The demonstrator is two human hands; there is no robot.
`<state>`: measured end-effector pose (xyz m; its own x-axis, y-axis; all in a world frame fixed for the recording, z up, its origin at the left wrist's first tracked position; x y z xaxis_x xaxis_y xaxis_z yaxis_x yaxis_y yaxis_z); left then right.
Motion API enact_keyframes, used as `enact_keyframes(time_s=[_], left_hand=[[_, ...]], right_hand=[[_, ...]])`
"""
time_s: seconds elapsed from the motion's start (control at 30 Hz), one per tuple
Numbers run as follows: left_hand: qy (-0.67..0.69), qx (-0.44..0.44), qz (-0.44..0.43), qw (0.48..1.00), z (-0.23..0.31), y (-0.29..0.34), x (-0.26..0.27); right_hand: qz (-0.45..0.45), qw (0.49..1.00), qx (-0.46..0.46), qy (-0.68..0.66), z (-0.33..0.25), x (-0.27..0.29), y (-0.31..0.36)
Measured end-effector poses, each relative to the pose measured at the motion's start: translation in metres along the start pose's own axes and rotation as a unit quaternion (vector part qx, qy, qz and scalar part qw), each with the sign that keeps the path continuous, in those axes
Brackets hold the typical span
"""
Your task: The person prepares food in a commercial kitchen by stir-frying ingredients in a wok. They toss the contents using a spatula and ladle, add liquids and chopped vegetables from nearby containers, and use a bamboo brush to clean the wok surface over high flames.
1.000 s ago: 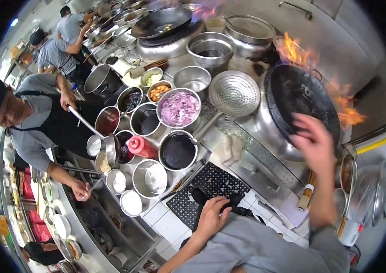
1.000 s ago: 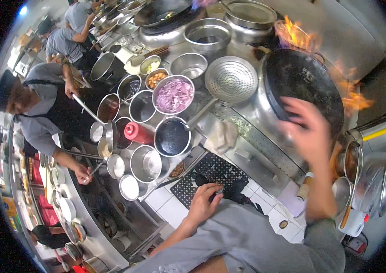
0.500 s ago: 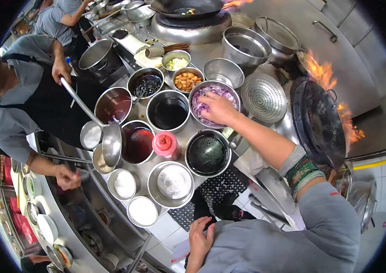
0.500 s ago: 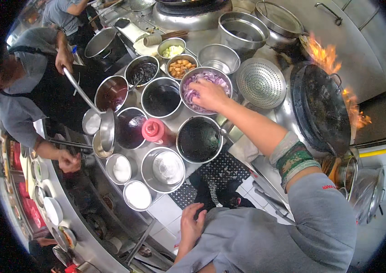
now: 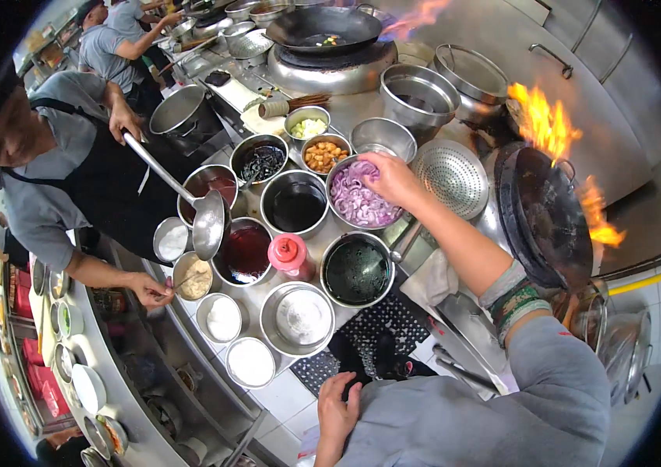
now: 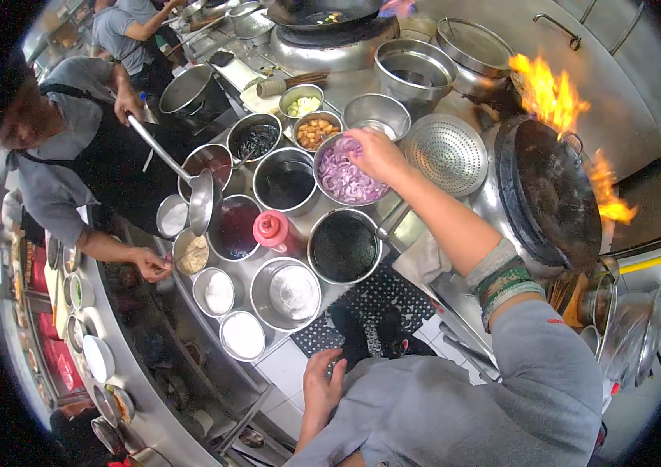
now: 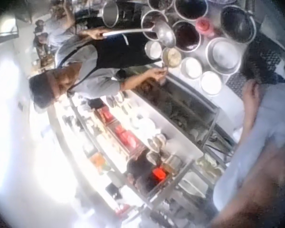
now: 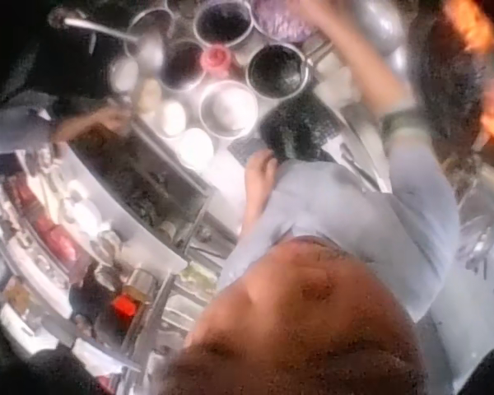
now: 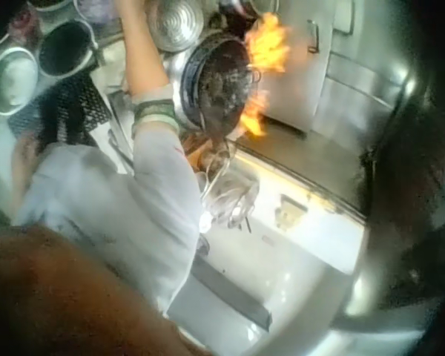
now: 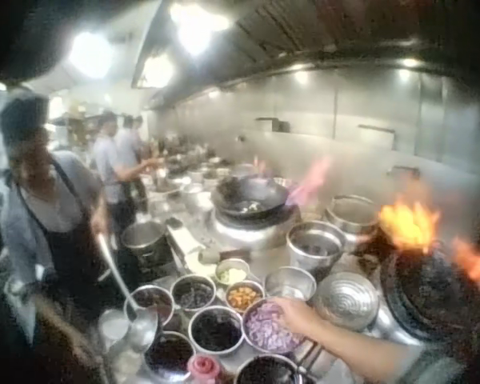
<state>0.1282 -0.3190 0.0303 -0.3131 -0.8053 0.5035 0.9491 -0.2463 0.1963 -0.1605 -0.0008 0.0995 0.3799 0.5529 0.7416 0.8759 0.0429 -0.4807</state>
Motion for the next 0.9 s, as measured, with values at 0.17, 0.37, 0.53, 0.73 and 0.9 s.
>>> enact_keyframes(time_s=[0.17, 0.37, 0.53, 0.73, 0.9], left_hand=[[-0.01, 0.012, 0.016, 1.0, 0.01, 0.016, -0.003], [-0.021, -0.002, 0.051, 0.998, 0.018, 0.034, -0.01], [-0.037, -0.027, 0.067, 0.997, 0.031, 0.037, -0.014], [-0.018, -0.05, 0.045, 0.998, 0.048, 0.02, -0.035], [0.0, -0.07, 0.023, 0.997, 0.052, 0.019, -0.053]], right_hand=[[-0.017, 0.995, -0.089, -0.035, 0.018, -0.005, 0.004], [-0.035, 0.959, -0.223, -0.169, 0.058, -0.012, 0.011], [0.097, 0.708, -0.36, -0.6, 0.069, 0.016, 0.029], [0.142, 0.747, -0.301, -0.575, 0.113, 0.183, 0.072], [0.116, 0.914, -0.352, -0.164, 0.215, 0.296, 0.167]])
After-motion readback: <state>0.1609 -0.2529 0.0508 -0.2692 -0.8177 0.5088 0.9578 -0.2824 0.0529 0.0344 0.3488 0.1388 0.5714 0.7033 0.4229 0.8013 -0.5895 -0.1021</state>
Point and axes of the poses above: each hand's wrist, its own y-axis away from the middle knuckle, its own x-axis out of the back of the hand, z = x × y, the point moved 8 cm from there along -y, towards the middle knuckle, and after that the axes turned 3 degrees about x, right-handed, at the moved point
